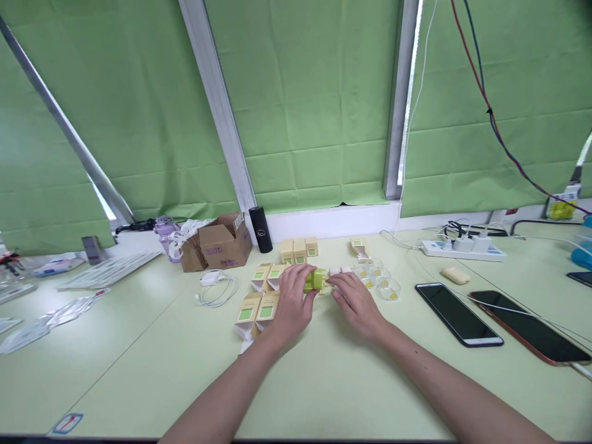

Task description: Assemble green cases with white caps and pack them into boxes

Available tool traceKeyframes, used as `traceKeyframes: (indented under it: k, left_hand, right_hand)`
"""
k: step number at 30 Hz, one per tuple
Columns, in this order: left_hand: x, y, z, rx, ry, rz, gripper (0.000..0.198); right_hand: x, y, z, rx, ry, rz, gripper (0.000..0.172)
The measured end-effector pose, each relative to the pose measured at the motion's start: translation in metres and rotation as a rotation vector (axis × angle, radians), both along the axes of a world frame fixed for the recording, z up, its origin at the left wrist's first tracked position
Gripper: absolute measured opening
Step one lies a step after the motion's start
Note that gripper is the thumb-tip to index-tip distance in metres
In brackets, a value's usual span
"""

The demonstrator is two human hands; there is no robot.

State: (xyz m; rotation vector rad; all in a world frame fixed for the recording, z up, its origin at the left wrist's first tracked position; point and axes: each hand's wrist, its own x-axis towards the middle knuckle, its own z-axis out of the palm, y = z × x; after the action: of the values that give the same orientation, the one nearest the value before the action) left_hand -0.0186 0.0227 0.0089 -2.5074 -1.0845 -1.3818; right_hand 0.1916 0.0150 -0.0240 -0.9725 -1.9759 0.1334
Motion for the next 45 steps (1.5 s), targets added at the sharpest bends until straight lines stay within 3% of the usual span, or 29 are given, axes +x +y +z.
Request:
traceKeyframes:
  k: [4, 9, 24, 32, 39, 45]
  left_hand:
    - [-0.001, 0.005, -0.001, -0.123, -0.183, -0.031, 0.041]
    - [-0.001, 0.012, -0.005, -0.336, -0.391, -0.144, 0.045]
    - [0.002, 0.02, -0.01, -0.49, -0.632, -0.385, 0.049]
    - [0.002, 0.021, -0.009, -0.547, -0.682, -0.427, 0.054]
    - [0.002, 0.019, -0.008, -0.582, -0.686, -0.401, 0.056]
    - [0.003, 0.017, -0.009, -0.6, -0.669, -0.397, 0.053]
  right_hand:
    - [-0.006, -0.002, -0.001, 0.011, -0.268, -0.079, 0.03]
    - [-0.015, -0.006, -0.003, -0.02, -0.447, -0.115, 0.027]
    - [-0.021, -0.007, -0.002, -0.092, -0.552, -0.107, 0.028]
    - [-0.02, -0.006, 0.001, 0.026, -0.469, -0.136, 0.021]
    - [-0.013, -0.001, 0.003, 0.185, -0.204, -0.13, 0.019]
    - [-0.007, -0.004, 0.006, 0.203, 0.015, -0.131, 0.023]
